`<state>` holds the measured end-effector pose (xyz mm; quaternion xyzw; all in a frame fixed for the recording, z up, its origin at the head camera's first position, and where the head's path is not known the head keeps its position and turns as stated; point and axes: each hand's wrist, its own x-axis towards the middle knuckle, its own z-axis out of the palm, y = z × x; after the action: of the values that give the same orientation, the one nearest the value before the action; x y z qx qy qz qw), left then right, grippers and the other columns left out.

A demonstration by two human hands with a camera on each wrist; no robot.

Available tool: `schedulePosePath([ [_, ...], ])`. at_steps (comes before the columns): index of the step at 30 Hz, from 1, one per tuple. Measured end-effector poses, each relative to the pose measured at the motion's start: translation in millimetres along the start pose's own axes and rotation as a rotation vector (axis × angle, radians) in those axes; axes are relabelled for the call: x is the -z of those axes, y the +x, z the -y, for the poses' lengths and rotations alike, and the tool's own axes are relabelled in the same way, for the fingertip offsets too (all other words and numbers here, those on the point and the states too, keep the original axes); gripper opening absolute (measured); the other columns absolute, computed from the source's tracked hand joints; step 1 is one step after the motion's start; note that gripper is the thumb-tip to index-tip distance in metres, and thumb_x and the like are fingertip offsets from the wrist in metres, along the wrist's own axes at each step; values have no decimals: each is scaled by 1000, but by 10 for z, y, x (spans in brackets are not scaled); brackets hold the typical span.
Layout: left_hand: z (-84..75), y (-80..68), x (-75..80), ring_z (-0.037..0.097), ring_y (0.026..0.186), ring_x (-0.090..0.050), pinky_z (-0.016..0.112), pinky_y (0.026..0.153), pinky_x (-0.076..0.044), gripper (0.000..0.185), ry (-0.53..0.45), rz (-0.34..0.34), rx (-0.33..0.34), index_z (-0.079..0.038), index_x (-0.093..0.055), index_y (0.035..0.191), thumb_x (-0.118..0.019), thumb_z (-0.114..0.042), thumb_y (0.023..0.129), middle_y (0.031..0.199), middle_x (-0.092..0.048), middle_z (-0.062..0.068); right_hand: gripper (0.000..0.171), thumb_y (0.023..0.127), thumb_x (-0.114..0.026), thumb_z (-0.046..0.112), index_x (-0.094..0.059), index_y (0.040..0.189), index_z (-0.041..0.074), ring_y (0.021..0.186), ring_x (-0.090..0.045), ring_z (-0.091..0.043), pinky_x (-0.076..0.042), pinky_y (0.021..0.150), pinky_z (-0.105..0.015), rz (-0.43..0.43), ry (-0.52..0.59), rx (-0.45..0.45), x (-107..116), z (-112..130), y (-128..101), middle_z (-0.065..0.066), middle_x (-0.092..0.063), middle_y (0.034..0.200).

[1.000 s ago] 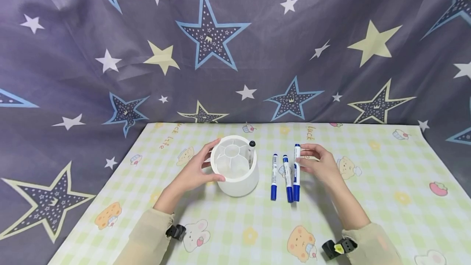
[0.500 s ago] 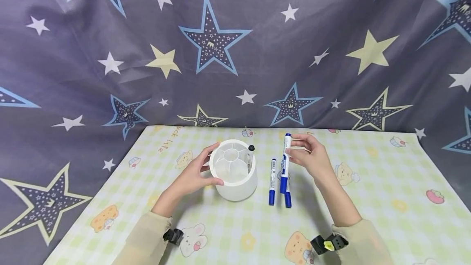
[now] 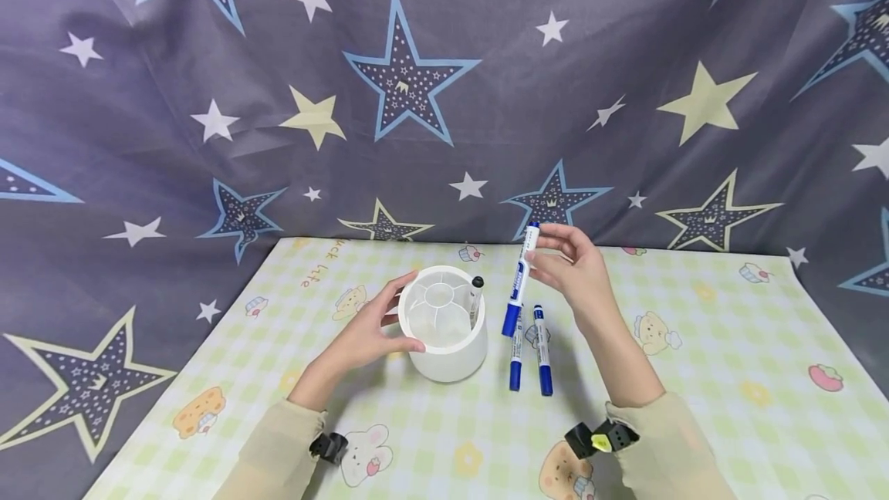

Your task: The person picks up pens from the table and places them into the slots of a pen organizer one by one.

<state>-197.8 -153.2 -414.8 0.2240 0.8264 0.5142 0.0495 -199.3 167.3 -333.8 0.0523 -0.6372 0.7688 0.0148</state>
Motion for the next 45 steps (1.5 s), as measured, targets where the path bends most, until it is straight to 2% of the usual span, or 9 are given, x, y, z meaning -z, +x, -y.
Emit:
schedulePosePath([
  [10,-15,7,3,33,139,-46,46,113,-47,109,9,4,4,-19,-26,158,-91,-16,71,159,-37,6,37,91,-67,-3,-55,122,14,87,-68,-4,-63,82,-21,-63,144,35,-243,75,101,6,-65,100],
  [18,13,31,-48,30,139,-47,40,112,-49,109,22,28,-10,-16,-24,159,-90,-21,72,159,-36,5,37,91,-66,-5,-55,121,14,85,-69,-6,-63,81,-23,-126,275,72,-282,10,167,3,-64,100],
  [22,26,32,-65,27,139,-47,40,112,-49,108,13,25,9,-21,-26,158,-91,-19,71,159,-36,3,38,92,-65,-6,-53,122,14,82,-69,-6,-63,80,-22,-189,322,84,-322,-72,218,2,-61,101],
  [27,36,7,-58,29,139,-46,44,113,-48,108,10,25,31,-22,-26,158,-91,-18,71,158,-37,5,42,91,-66,-6,-51,123,16,83,-67,-5,-63,80,-22,-254,330,102,-430,-210,274,3,-59,102],
  [31,26,4,-39,29,140,-46,44,113,-48,109,20,26,26,-21,-25,158,-91,-19,71,158,-38,6,43,89,-68,-5,-51,123,16,83,-66,-5,-63,82,-23,-263,324,141,-503,-294,308,3,-58,103],
  [38,-1,16,-14,30,139,-47,41,112,-49,110,31,18,10,-16,-25,158,-91,-18,70,158,-37,6,42,91,-57,-14,-51,118,18,82,-65,-4,-63,85,-24,-238,302,138,-560,-332,339,4,-57,101],
  [45,-25,15,5,28,140,-46,41,112,-49,110,27,15,16,-18,-25,158,-91,-17,70,160,-35,4,43,91,-57,-14,-50,119,17,84,-65,-5,-63,86,-26,-206,284,132,-587,-361,344,4,-58,100],
])
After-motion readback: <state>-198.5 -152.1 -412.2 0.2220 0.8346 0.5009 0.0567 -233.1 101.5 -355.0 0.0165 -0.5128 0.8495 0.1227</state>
